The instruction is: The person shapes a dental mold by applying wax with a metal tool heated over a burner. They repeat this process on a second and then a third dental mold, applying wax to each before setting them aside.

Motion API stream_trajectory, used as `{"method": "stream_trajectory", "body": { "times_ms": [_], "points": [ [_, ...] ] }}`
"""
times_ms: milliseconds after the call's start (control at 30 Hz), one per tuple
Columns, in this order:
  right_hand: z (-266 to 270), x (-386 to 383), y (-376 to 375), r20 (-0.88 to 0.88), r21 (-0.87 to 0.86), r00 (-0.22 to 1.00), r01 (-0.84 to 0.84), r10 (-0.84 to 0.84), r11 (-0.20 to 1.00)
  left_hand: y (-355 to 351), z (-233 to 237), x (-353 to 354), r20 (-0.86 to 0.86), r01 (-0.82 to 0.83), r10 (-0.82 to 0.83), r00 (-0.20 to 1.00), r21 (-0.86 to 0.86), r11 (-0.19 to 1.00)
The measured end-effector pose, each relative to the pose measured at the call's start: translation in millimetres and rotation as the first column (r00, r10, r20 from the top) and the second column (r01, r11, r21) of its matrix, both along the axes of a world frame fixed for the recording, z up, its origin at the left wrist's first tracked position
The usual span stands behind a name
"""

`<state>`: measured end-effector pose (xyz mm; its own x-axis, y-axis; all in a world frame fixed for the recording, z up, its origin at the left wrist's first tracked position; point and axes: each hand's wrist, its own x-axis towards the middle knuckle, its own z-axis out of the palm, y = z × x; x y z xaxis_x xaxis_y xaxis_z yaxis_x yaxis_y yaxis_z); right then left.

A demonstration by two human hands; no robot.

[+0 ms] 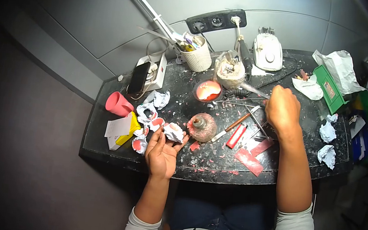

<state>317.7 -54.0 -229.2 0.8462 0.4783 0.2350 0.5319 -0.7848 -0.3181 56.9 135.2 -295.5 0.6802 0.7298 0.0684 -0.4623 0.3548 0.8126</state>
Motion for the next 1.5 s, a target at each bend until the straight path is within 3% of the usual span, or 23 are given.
{"method": "stream_trajectory", "body": {
  "times_ms": [167,233,267,367,500,567,667,733,767,833,900,967,1000,1067,1167,1400,1500],
  "points": [
    [-7,6,3,0.02,-0.072,0.999,0.046,-0.045,0.996,-1,-7,8,0.012,0.018,-0.017,1.0,-0.068,0.998],
    [-5,4,6,0.058,0.011,0.996,0.065,-0.066,0.998,-2,-7,12,0.017,0.02,-0.019,1.0,-0.072,0.997],
    [2,-2,6,0.017,0.037,0.999,0.032,-0.033,0.999,-2,-7,15,0.012,0.019,-0.018,1.0,-0.069,0.997],
    [10,-6,11,-0.367,0.069,0.915,-0.151,0.166,0.986,-1,-7,22,0.018,0.035,-0.033,0.999,-0.078,0.996],
    [-14,-10,13,-0.203,-0.061,0.96,-0.206,0.19,0.977,3,-7,31,0.021,0.082,-0.08,0.997,-0.123,0.989],
    [-10,-9,14,-0.222,-0.092,0.959,-0.203,0.178,0.975,13,-8,32,0.022,0.114,-0.112,0.993,-0.122,0.986],
    [-10,-2,12,-0.25,-0.004,0.95,-0.196,0.189,0.981,35,1,36,-0.008,0.089,-0.09,0.996,-0.087,0.992],
    [-9,9,10,-0.47,0.312,0.802,-0.241,0.37,0.919,53,15,42,-0.039,0.005,-0.006,0.999,-0.02,1.0],
    [-6,9,10,-0.468,0.307,0.806,-0.238,0.364,0.921,65,19,46,-0.029,-0.01,0.01,1.0,0.004,1.0],
    [3,9,10,-0.483,0.653,0.675,-0.146,0.557,0.743,84,30,56,-0.024,0.007,-0.005,1.0,0.061,0.998],
    [9,8,8,-0.43,0.834,0.554,-0.06,0.713,0.549,104,34,66,0.032,0.091,-0.093,0.995,0.072,0.993],
    [16,3,9,-0.326,0.922,0.565,0.011,0.758,0.388,109,37,75,0.105,0.085,-0.095,0.99,0.091,0.992],
    [15,3,10,-0.334,0.916,0.574,0.012,0.747,0.4,108,35,75,0.106,0.064,-0.075,0.992,0.106,0.992],
    [9,6,13,-0.222,0.972,0.514,0.046,0.828,0.232,100,33,69,0.106,0.05,-0.066,0.992,0.146,0.988],
    [3,1,22,-0.178,0.982,0.584,0.061,0.792,0.177,95,33,56,0.12,0.084,-0.114,0.986,0.233,0.969],
    [4,8,17,-0.168,0.947,0.697,-0.083,0.697,0.311,96,38,52,0.135,0.077,-0.106,0.985,0.21,0.975],
    [5,14,13,-0.272,0.919,0.645,-0.046,0.714,0.392,96,33,53,0.12,0.086,-0.11,0.987,0.194,0.977]
  ]
}}
